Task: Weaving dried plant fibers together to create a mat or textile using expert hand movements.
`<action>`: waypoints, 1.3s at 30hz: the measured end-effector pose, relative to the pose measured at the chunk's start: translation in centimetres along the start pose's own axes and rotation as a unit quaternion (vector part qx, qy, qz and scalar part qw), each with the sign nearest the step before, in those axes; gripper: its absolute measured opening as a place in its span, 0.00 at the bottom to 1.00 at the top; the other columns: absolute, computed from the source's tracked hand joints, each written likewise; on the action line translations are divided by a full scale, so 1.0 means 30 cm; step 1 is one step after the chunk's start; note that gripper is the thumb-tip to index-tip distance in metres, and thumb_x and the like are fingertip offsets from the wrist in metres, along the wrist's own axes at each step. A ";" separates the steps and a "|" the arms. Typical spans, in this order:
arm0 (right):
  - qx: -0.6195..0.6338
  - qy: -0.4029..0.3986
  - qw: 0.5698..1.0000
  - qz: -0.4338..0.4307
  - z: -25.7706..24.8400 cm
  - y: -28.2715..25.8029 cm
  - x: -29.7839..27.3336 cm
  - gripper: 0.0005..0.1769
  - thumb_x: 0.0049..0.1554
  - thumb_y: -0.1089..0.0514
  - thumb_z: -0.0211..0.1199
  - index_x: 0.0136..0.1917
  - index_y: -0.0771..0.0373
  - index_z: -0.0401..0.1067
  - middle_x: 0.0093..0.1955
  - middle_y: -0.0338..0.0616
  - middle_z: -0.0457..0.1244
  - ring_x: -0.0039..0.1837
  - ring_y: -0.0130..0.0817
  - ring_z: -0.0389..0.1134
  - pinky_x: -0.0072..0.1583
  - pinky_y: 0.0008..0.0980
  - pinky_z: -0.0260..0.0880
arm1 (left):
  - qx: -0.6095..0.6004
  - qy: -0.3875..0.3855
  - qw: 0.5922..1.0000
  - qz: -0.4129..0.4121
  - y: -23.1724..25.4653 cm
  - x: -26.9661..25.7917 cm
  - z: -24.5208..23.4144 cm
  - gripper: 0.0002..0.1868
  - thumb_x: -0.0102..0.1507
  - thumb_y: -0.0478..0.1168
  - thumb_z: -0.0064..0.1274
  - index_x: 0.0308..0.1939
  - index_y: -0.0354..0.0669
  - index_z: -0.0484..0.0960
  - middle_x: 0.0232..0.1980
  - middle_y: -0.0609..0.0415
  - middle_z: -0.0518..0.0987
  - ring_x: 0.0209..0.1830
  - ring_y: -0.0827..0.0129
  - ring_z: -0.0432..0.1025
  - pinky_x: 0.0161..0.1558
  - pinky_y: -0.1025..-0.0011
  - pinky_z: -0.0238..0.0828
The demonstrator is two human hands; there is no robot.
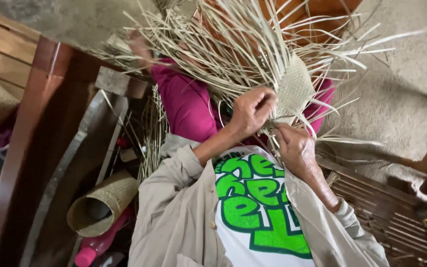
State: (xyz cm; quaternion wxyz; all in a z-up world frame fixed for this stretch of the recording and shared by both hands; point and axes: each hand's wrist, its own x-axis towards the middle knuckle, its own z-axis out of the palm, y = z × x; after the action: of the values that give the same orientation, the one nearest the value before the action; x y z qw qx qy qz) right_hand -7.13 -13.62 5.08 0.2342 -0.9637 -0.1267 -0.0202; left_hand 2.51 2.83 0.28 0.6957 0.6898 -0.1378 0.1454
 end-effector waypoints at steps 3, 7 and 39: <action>0.029 -0.018 0.999 0.022 -0.038 0.004 0.010 0.08 0.66 0.51 0.60 0.47 0.48 0.78 0.42 0.43 0.71 0.51 0.49 0.74 0.51 0.44 0.73 | -0.010 0.008 1.000 0.006 -0.083 0.070 -0.044 0.02 0.66 0.39 0.57 0.41 0.47 0.83 0.34 0.54 0.82 0.38 0.57 0.80 0.43 0.63 0.77; 0.033 -0.001 0.999 0.026 -0.021 0.021 0.006 0.06 0.63 0.55 0.62 0.43 0.53 0.73 0.33 0.51 0.65 0.43 0.60 0.70 0.46 0.53 0.71 | 0.001 0.116 0.991 -0.065 -0.056 0.237 -0.148 0.03 0.63 0.39 0.59 0.37 0.46 0.82 0.32 0.57 0.79 0.33 0.70 0.74 0.37 0.71 0.71; 0.127 -0.036 0.990 0.052 0.026 -0.008 0.068 0.05 0.65 0.56 0.59 0.48 0.57 0.73 0.37 0.56 0.67 0.47 0.62 0.70 0.48 0.58 0.70 | -0.008 0.096 0.995 -0.017 0.050 -0.018 -0.157 0.03 0.65 0.34 0.54 0.38 0.37 0.80 0.36 0.47 0.75 0.39 0.60 0.74 0.47 0.63 0.71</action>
State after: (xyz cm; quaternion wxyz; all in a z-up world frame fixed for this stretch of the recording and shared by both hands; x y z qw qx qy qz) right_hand -5.23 -12.58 4.69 0.3508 -0.9314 -0.0868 0.0434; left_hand 1.38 7.53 1.39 0.7133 0.6695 -0.0597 0.1985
